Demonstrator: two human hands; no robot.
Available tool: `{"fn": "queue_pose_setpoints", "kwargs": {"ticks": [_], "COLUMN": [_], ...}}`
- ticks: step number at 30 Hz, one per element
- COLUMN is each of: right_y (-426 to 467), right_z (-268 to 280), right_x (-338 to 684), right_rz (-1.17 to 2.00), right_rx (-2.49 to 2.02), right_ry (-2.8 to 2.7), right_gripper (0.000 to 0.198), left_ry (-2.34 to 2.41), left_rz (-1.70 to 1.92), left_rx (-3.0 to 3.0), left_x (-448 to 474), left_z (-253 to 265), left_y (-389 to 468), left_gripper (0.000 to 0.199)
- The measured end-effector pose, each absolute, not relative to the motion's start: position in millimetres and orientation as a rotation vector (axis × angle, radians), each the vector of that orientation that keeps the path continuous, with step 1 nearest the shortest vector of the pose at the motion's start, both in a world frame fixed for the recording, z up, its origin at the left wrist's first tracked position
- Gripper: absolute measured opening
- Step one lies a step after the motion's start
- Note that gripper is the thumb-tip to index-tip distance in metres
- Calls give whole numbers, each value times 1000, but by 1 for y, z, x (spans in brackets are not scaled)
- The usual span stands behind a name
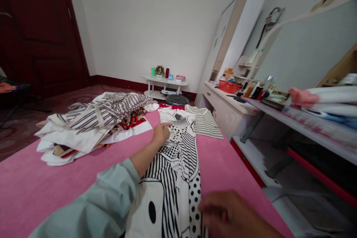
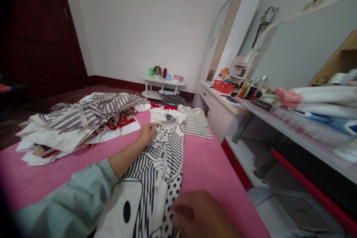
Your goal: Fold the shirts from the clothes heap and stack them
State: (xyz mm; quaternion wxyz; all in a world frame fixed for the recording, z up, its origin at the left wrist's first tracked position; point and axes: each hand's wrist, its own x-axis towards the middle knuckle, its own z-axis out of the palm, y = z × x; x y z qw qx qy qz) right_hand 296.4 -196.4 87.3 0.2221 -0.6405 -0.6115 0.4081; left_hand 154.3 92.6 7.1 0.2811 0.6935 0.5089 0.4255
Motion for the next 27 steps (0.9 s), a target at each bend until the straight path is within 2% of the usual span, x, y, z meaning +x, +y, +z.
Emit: {"fn": "queue_pose_setpoints", "kwargs": {"ticks": [6, 11, 15, 21, 23, 25, 26, 27], "right_y": [-16, 87, 125, 153, 160, 162, 161, 159], "right_z": [73, 58, 48, 52, 50, 43, 39, 35], "right_x": [375, 403, 401, 393, 387, 379, 375, 370], "right_rz": [477, 111, 29, -87, -131, -131, -112, -88], "right_rx": [-1770, -1975, -2028, -2126, -2122, -2099, -2082, -2062], "right_ry": [-1604, -1523, -1588, -1559, -1519, -1510, -1522, -1543], "right_gripper": [21, 41, 43, 19, 24, 29, 31, 34], "left_ry": [1265, 1246, 1331, 1458, 1500, 1528, 1533, 1532], "left_rz": [1241, 1295, 1221, 1201, 1187, 1193, 1199, 1206], "left_rx": [1832, 1877, 1942, 1951, 1949, 1942, 1941, 1945], "left_x": [155, 154, 155, 156, 156, 155, 155, 154], "left_z": [-4, -1, 5, 14, 14, 12, 11, 9], "left_y": [85, 82, 76, 69, 69, 70, 70, 71], "left_gripper": [37, 24, 19, 21, 22, 7, 8, 20]}}
